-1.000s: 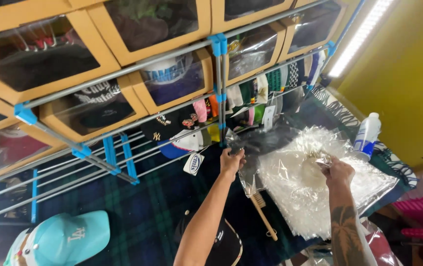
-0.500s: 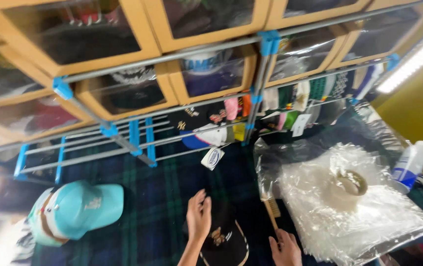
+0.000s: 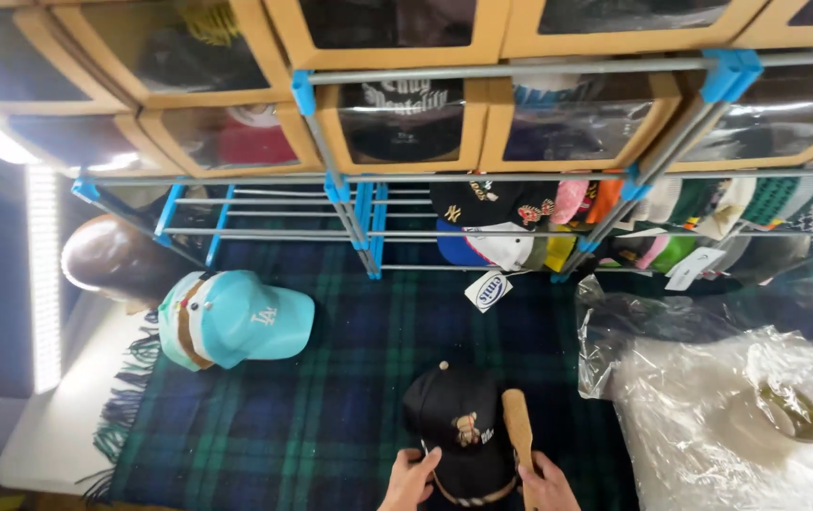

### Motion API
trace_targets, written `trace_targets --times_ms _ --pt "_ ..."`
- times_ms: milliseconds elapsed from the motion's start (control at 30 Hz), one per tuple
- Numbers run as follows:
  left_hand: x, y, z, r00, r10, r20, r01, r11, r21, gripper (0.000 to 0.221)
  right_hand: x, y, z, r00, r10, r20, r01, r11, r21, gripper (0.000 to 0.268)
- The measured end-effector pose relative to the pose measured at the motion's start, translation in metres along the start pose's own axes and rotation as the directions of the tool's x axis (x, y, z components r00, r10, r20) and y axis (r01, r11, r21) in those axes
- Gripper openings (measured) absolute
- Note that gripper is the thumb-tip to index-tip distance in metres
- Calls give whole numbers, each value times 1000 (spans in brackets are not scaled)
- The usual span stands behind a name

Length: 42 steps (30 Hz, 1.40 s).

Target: Brushing dust off baseball caps and placing them into individual plastic bags for storage or shipping.

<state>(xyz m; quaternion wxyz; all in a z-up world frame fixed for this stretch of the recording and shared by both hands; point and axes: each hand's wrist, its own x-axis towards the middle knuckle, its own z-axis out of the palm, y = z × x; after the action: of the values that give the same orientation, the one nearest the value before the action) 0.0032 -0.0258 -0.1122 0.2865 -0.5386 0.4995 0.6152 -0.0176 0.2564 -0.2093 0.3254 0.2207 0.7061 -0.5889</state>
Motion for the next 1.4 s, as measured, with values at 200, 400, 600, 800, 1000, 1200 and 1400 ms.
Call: trace_targets --times_ms 200,400,600,800,1000,1200,1400 --pt "-3 28 3 982 142 127 -118 976 -181 23 -35 -49 17 996 20 89 -35 985 170 43" --pt "-42 71 8 826 469 313 -177 743 -646 43 -64 -65 9 999 -38 38 31 981 189 31" --pt "-56 71 28 771 531 352 -212 735 -644 84 -41 -72 27 939 -340 -54 331 934 -132 51" --pt "-62 66 32 477 733 485 -757 623 -197 41 -62 -178 75 559 -828 -42 780 543 -309 53" --pt "-51 80 15 526 760 381 -452 630 -631 61 -47 -134 68 712 -699 -73 678 710 -190 53" --pt "-42 64 16 457 759 464 -519 651 -555 62 -36 -197 35 427 -904 27 867 401 -294 53" --pt "-58 70 4 654 648 390 -402 735 -547 82 -41 -228 7 621 -784 -19 771 614 -167 39"
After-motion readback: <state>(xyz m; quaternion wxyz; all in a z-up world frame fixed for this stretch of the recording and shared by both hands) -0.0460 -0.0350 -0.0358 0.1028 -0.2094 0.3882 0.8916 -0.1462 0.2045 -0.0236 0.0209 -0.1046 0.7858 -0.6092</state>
